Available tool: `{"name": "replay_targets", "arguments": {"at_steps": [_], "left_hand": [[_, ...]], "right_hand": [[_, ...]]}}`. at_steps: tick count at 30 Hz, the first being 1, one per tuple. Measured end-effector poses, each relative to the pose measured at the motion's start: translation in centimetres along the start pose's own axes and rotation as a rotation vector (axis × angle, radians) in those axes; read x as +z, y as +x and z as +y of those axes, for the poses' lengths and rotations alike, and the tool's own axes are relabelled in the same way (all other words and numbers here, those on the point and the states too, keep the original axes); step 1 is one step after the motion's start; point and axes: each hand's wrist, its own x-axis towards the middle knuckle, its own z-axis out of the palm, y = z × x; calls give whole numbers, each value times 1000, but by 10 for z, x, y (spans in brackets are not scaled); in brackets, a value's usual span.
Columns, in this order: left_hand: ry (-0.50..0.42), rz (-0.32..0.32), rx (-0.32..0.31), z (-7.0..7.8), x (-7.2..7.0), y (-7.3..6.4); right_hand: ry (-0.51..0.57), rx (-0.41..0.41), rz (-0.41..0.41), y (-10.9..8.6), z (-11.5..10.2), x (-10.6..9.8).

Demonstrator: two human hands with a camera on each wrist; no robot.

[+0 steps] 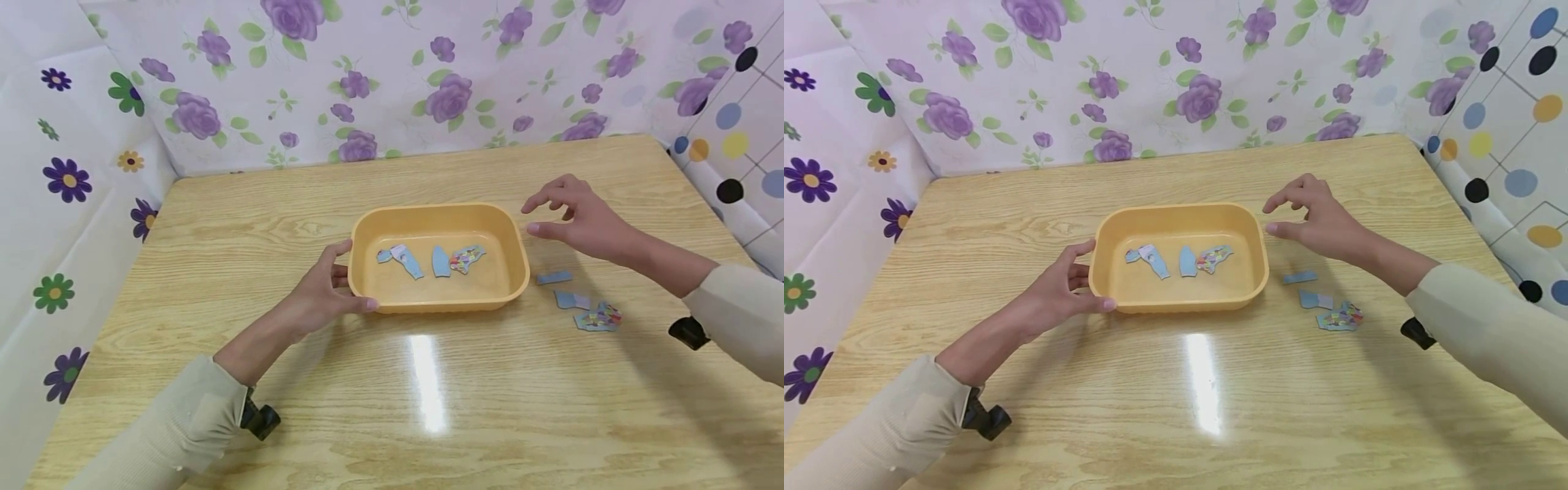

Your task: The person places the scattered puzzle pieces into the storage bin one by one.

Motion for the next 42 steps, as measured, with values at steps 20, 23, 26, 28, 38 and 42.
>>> {"name": "replay_targets", "arguments": {"at_steps": [20, 23, 26, 28, 38, 42], "left_hand": [[-22, -14, 2, -1, 1, 0], [-15, -11, 7, 0, 1, 0], [-17, -9, 8, 0, 1, 0], [-15, -8, 8, 0, 0, 0], [-47, -19, 16, 0, 0, 1], [-43, -19, 12, 0, 0, 1]], "right_hand": [[-41, 112, -13, -38, 23, -15], [-53, 122, -9, -43, 25, -18], [-70, 114, -9, -46, 27, -21], [-79, 104, -12, -48, 29, -21], [-100, 67, -47, -59, 43, -18], [-93, 84, -54, -63, 49, -17]]}}
